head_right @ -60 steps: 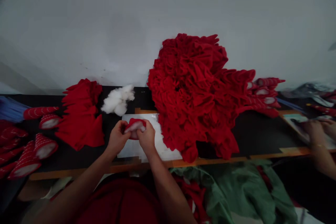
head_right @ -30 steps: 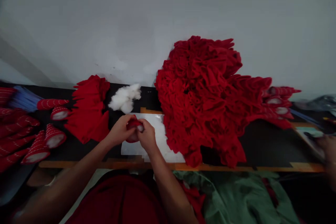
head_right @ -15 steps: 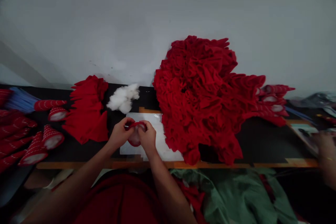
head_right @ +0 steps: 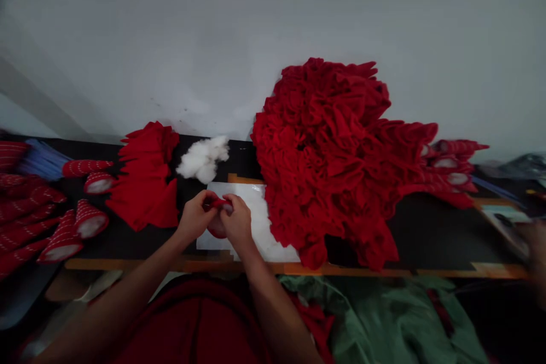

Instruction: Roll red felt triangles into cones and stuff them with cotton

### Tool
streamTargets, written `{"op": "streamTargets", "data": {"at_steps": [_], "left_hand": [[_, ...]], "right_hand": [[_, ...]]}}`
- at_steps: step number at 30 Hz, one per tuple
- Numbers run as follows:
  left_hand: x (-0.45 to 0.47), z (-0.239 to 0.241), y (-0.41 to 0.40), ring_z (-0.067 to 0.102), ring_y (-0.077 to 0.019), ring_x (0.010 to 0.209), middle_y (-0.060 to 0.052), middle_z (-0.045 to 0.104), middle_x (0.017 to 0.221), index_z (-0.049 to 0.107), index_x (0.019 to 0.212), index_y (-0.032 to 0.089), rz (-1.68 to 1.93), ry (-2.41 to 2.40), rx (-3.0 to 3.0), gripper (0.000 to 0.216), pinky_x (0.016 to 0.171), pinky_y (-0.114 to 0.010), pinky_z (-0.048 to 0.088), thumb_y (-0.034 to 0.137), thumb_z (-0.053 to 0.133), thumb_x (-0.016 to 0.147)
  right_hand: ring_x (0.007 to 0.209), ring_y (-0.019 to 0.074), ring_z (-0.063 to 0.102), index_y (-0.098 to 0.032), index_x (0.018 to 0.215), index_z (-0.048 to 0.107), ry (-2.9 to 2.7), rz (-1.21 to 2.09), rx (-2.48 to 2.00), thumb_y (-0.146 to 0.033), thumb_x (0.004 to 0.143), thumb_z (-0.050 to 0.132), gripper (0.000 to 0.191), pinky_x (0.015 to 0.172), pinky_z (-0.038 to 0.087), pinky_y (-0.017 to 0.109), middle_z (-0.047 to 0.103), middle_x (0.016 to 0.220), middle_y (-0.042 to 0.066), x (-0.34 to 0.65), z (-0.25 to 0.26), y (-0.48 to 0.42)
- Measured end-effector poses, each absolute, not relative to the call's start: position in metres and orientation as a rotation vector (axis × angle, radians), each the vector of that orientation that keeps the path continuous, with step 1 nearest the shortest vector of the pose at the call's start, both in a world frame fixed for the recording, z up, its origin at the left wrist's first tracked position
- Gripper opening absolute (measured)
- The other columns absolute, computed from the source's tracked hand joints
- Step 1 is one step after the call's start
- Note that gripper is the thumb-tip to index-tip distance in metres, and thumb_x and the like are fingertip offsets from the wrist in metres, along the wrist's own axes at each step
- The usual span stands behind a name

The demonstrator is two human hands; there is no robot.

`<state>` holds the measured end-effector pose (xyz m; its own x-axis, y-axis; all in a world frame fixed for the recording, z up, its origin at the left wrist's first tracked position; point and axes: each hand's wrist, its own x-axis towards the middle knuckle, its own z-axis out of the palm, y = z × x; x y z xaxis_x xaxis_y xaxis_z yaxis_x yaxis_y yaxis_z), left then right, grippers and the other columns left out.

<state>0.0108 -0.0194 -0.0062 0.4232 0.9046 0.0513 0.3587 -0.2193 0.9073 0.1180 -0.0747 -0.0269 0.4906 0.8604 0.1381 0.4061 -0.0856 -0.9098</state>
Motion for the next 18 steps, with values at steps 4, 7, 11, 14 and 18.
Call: {"op": "streamTargets", "data": {"at_steps": [4,7,11,14,18], "left_hand": [[0.0118,-0.008,-0.019,0.054,-0.0135,0.066,0.0,0.058,0.072,0.052,0.076,0.019,0.787,1.178,1.815,0.015,0.063,-0.026,0.041,0.014,0.049,0.062],[0.0127,-0.0105,-0.0162,0.053,-0.0129,0.065,0.001,0.056,0.07,0.05,0.075,0.019,0.798,1.216,1.819,0.016,0.063,-0.025,0.04,0.011,0.047,0.061],[0.0109,-0.0121,-0.0152,0.052,-0.0128,0.067,0.0,0.054,0.073,0.049,0.081,0.018,0.776,1.167,1.805,0.019,0.064,-0.025,0.041,0.013,0.046,0.063],[0.0082,-0.0104,-0.0189,0.051,-0.0174,0.084,-0.007,0.051,0.095,0.045,0.105,0.016,0.75,1.064,1.891,0.046,0.071,-0.03,0.043,0.022,0.057,0.061],[0.0096,-0.0095,-0.0236,0.045,-0.0251,0.101,-0.011,0.044,0.11,0.04,0.118,0.016,0.719,1.009,2.071,0.074,0.086,-0.039,0.039,0.029,0.069,0.051]], "right_hand": [[0.081,0.018,0.058,-0.021,0.086,0.059,-0.997,0.567,-1.739,-0.015,0.061,0.047,0.029,0.079,0.045,0.032,0.063,0.087,0.002,0.1197,-0.0284,-0.0689],[0.074,0.0172,0.057,-0.021,0.083,0.059,-0.928,0.599,-1.767,-0.016,0.06,0.047,0.027,0.074,0.046,0.031,0.063,0.082,0.001,0.12,-0.0265,-0.0663],[0.069,0.0162,0.056,-0.021,0.079,0.058,-0.886,0.629,-1.763,-0.016,0.059,0.047,0.023,0.068,0.045,0.028,0.062,0.075,-0.001,0.1235,-0.0246,-0.0659],[0.067,0.0158,0.054,-0.02,0.075,0.056,-0.856,0.612,-1.749,-0.016,0.059,0.046,0.019,0.066,0.044,0.027,0.059,0.071,-0.001,0.1273,-0.0241,-0.0661],[0.066,0.0146,0.054,-0.02,0.076,0.055,-0.806,0.686,-1.65,-0.017,0.059,0.047,0.019,0.065,0.044,0.026,0.058,0.071,-0.002,0.1272,-0.0214,-0.0644]]}}
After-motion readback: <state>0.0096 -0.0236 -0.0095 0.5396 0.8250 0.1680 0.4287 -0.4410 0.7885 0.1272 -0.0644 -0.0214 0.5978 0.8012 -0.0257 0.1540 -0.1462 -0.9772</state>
